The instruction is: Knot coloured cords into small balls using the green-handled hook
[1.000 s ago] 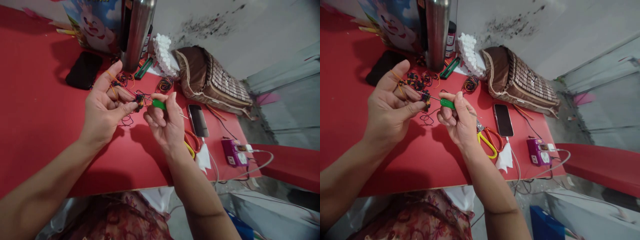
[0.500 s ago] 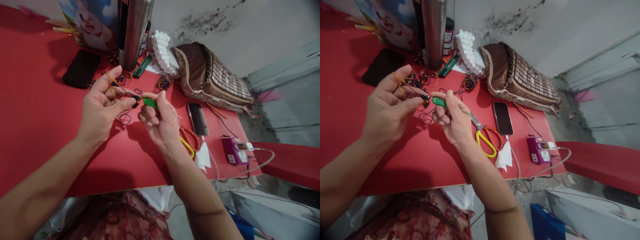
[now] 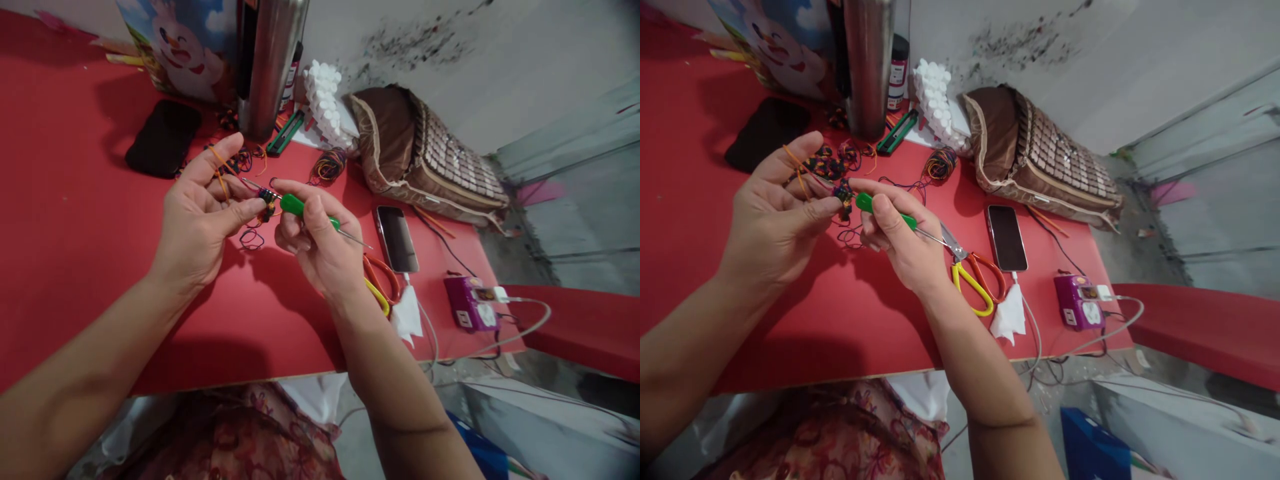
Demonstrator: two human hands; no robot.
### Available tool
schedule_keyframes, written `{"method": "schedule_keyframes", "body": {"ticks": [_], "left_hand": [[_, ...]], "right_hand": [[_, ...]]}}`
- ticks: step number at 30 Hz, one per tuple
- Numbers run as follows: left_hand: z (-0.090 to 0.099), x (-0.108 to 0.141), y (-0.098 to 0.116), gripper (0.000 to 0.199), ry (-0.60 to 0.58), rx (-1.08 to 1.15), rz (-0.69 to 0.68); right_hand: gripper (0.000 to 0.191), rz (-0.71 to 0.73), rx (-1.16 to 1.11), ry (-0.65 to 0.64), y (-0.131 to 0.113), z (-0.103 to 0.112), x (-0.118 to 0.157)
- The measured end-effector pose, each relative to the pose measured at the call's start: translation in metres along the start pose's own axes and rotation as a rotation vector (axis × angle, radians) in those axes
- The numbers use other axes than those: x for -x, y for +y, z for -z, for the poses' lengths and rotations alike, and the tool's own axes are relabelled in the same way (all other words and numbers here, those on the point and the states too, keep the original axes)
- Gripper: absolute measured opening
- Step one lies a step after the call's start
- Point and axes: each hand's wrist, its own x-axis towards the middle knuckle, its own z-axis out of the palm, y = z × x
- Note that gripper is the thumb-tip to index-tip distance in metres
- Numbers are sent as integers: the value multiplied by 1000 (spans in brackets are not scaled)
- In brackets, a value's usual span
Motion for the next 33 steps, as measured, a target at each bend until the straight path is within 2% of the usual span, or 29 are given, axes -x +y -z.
{"method": "schedule_keyframes", "body": {"ticks": [7,14,18,22,25,33], "left_hand": [[-1,2,0,64,-36,-63,-28],[-7,4,1,64,8,-63,-33],[-7,5,-2,61,3,-58,-62],[-3,4,-5,65,-23,-133,-57],[-1,3,-8,68,-15,-97,-97],[4,0,-11,73,-34,-121,30]], "right_hand": [[28,-41,54,30,0,3,-2],[29,-71,-69,-65,2,3,-2],[30,-79,-72,-19,3,2,-3],[38,-74,-66,11,4,0,-6],[41,-71,-32,50,6,-1,-7],[30,15,-24,131,10,-8,-2]]}}
